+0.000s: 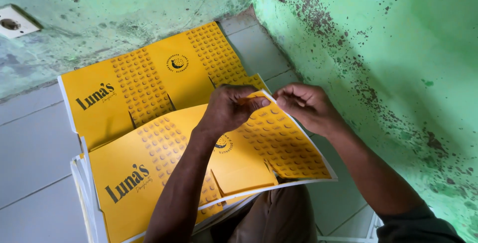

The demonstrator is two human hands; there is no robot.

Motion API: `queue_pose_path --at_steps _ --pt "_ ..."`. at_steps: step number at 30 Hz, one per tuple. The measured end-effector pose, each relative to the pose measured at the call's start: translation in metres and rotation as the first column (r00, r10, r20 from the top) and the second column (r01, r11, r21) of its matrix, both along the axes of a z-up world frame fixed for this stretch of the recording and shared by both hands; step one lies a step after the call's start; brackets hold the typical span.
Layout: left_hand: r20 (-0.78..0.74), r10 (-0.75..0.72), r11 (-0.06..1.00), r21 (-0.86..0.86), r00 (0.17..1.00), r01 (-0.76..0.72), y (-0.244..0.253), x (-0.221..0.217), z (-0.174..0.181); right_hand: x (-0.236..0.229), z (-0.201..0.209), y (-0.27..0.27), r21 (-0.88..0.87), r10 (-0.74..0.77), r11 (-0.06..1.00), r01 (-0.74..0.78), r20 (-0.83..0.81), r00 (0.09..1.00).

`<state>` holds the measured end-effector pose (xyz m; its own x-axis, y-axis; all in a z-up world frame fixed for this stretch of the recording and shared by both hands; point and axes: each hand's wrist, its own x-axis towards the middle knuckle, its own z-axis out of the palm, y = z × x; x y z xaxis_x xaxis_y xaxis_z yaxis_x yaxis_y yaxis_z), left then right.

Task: Tearing off white waste paper strips from the edges of yellow printed cardboard sheets.

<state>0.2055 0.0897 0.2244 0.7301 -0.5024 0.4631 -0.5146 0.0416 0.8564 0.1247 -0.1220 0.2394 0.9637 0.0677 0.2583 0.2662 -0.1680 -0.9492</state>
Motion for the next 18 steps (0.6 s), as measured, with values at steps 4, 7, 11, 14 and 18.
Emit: queue_pose_path --at_steps 4,7,11,14,18 --pt "0.035 0.046 0.997 0.055 0.998 -0.047 0.000 0.009 -0.011 -0.013 -0.003 -0.013 -0.148 0.020 0.989 -0.021 -0.010 1.000" --pt "0.051 0.075 0.994 0.077 0.996 -0.078 -0.004 0.008 -0.017 -0.016 -0.017 -0.014 -0.132 -0.055 0.989 0.059 0.036 0.998" --pt "0.034 0.086 0.992 0.095 0.996 -0.089 -0.004 0.011 -0.019 -0.016 -0.027 -0.016 0.011 -0.109 0.994 0.108 0.015 0.994" --pt "0.031 0.113 0.986 0.117 0.993 -0.116 -0.001 0.016 -0.021 -0.029 -0.029 -0.021 -0.113 -0.045 0.992 0.046 0.014 0.999" --pt "0.023 0.106 0.987 0.119 0.994 -0.108 -0.004 0.015 -0.022 -0.040 -0.033 -0.017 -0.082 -0.124 0.989 0.124 0.013 0.992"
